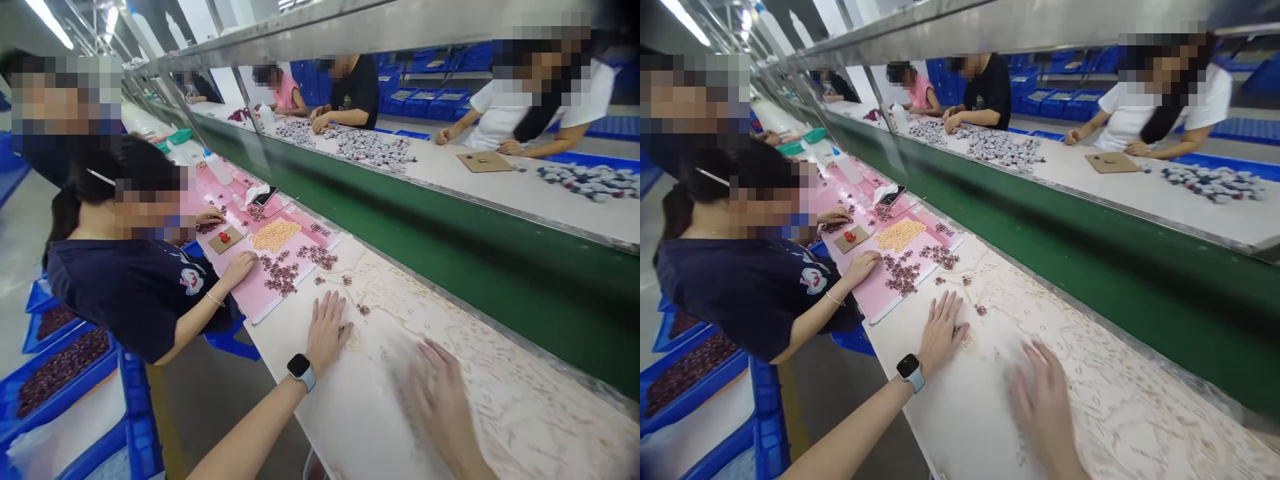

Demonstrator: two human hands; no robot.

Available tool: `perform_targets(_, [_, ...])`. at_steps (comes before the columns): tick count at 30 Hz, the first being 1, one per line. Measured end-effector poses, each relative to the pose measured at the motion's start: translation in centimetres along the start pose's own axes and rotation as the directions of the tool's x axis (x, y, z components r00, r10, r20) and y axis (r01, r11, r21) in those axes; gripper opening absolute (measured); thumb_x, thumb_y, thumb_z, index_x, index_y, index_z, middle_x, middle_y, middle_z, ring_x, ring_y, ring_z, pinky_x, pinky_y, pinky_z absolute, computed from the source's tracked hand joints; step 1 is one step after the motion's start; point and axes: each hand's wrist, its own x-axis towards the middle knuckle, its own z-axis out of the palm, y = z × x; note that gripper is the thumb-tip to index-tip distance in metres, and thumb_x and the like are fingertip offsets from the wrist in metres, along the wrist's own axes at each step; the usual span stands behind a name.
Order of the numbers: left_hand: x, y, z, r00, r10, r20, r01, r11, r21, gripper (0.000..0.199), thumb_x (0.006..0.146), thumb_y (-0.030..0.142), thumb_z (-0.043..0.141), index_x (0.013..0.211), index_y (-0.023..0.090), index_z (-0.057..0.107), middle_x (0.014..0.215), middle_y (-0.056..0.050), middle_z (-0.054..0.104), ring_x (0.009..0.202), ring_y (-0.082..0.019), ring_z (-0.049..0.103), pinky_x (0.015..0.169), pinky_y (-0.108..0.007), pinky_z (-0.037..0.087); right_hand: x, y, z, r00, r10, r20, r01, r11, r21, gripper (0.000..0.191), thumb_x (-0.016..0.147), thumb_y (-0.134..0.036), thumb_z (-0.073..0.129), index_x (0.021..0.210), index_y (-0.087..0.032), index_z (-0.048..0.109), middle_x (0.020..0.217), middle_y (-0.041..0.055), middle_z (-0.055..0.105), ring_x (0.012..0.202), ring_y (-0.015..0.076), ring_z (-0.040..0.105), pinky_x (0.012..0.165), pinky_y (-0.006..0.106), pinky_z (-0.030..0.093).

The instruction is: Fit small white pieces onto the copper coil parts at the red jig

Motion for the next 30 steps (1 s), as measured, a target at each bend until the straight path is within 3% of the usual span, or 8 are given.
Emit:
perform_targets(6, [3.6, -8.2, -1.8, 0.965, -0.215, -0.151, 0.223, 0.974, 0.042, 0.065, 0.103, 0.046, 0.058, 0.159, 0.017, 0.04, 0.171, -0.016, 0.032, 0.163, -0.035, 0.023, 0.133, -0.068, 0.02, 9.3, -1.7, 12.6, 0.96, -0.186, 0.209, 0.201, 0.978, -0.051, 0.054, 0.11, -0.047, 0.047, 0.158, -0.022, 0.045, 0.167, 0.015, 0.041, 0.158, 0.036, 0.031, 0.128, 0.067, 0.019])
perform_targets(10, [5.1, -11.1, -2.4, 0.929, -0.313, -0.2, 0.322, 0.947, 0.017, 0.065, 0.102, 0.046, 0.058, 0.159, 0.018, 0.041, 0.172, -0.016, 0.029, 0.164, -0.037, 0.02, 0.132, -0.068, 0.023, 14.7, -3.3, 17.5, 0.931, -0.242, 0.273, 0.267, 0.962, -0.056, 0.059, 0.108, -0.043, 0.054, 0.161, -0.022, 0.04, 0.168, 0.014, 0.038, 0.159, 0.0362, 0.028, 0.128, 0.069, 0.016])
perform_targets(17, [5.9, -11.9, -1.7, 0.884, -0.412, -0.221, 0.407, 0.911, -0.068, 0.067, 0.104, 0.045, 0.054, 0.162, 0.017, 0.035, 0.174, -0.019, 0.02, 0.163, -0.039, 0.021, 0.13, -0.065, 0.032, 21.5, -6.4, 22.0, 0.797, -0.412, 0.442, 0.427, 0.902, 0.071, 0.051, 0.105, -0.042, 0.063, 0.152, -0.023, 0.054, 0.162, 0.0123, 0.048, 0.153, 0.0348, 0.039, 0.127, 0.068, 0.022])
perform_targets(21, [6.2, -12.3, -1.8, 0.886, -0.418, -0.203, 0.403, 0.908, -0.112, 0.067, 0.105, 0.044, 0.051, 0.164, 0.017, 0.031, 0.176, -0.019, 0.016, 0.164, -0.037, 0.019, 0.132, -0.062, 0.031, 20.4, -6.8, 21.2, 0.687, -0.506, 0.522, 0.473, 0.856, 0.208, 0.045, 0.107, -0.043, 0.06, 0.147, -0.022, 0.058, 0.155, 0.0119, 0.056, 0.146, 0.0306, 0.05, 0.124, 0.062, 0.033])
perform_targets(23, [6.3, -12.6, -2.1, 0.9, -0.396, -0.185, 0.376, 0.917, -0.133, 0.065, 0.105, 0.043, 0.052, 0.163, 0.019, 0.035, 0.175, -0.016, 0.02, 0.164, -0.036, 0.019, 0.133, -0.064, 0.027, 18.4, -6.5, 19.6, 0.665, -0.52, 0.536, 0.465, 0.85, 0.248, 0.041, 0.108, -0.043, 0.057, 0.143, -0.023, 0.062, 0.153, 0.0099, 0.06, 0.145, 0.0283, 0.052, 0.124, 0.058, 0.036])
perform_targets(25, [6.3, -12.7, -2.5, 0.929, -0.339, -0.152, 0.315, 0.935, -0.16, 0.059, 0.106, 0.04, 0.053, 0.16, 0.022, 0.04, 0.171, -0.014, 0.032, 0.163, -0.033, 0.026, 0.133, -0.065, 0.025, 16.0, -5.9, 17.5, 0.706, -0.481, 0.52, 0.422, 0.875, 0.235, 0.04, 0.109, -0.044, 0.051, 0.143, -0.029, 0.065, 0.153, 0.006, 0.061, 0.146, 0.0263, 0.051, 0.126, 0.055, 0.036])
perform_targets(28, [6.0, -12.1, -2.8, 0.971, -0.22, -0.092, 0.196, 0.956, -0.218, 0.045, 0.107, 0.035, 0.052, 0.149, 0.02, 0.053, 0.157, -0.011, 0.054, 0.155, -0.027, 0.042, 0.134, -0.062, 0.026, 12.0, -4.3, 14.5, 0.902, -0.243, 0.358, 0.225, 0.97, 0.092, 0.05, 0.113, -0.042, 0.031, 0.157, -0.029, 0.05, 0.163, 0.0081, 0.048, 0.156, 0.0296, 0.036, 0.13, 0.062, 0.026])
perform_targets(30, [5.7, -10.8, -2.6, 0.984, -0.163, -0.068, 0.141, 0.955, -0.26, 0.041, 0.107, 0.033, 0.052, 0.144, 0.018, 0.058, 0.152, -0.011, 0.059, 0.152, -0.027, 0.046, 0.133, -0.062, 0.027, 9.7, -3.5, 13.3, 0.977, -0.052, 0.206, 0.05, 0.999, 0.013, 0.056, 0.113, -0.038, 0.021, 0.165, -0.022, 0.036, 0.169, 0.0154, 0.036, 0.16, 0.0343, 0.026, 0.126, 0.072, 0.021])
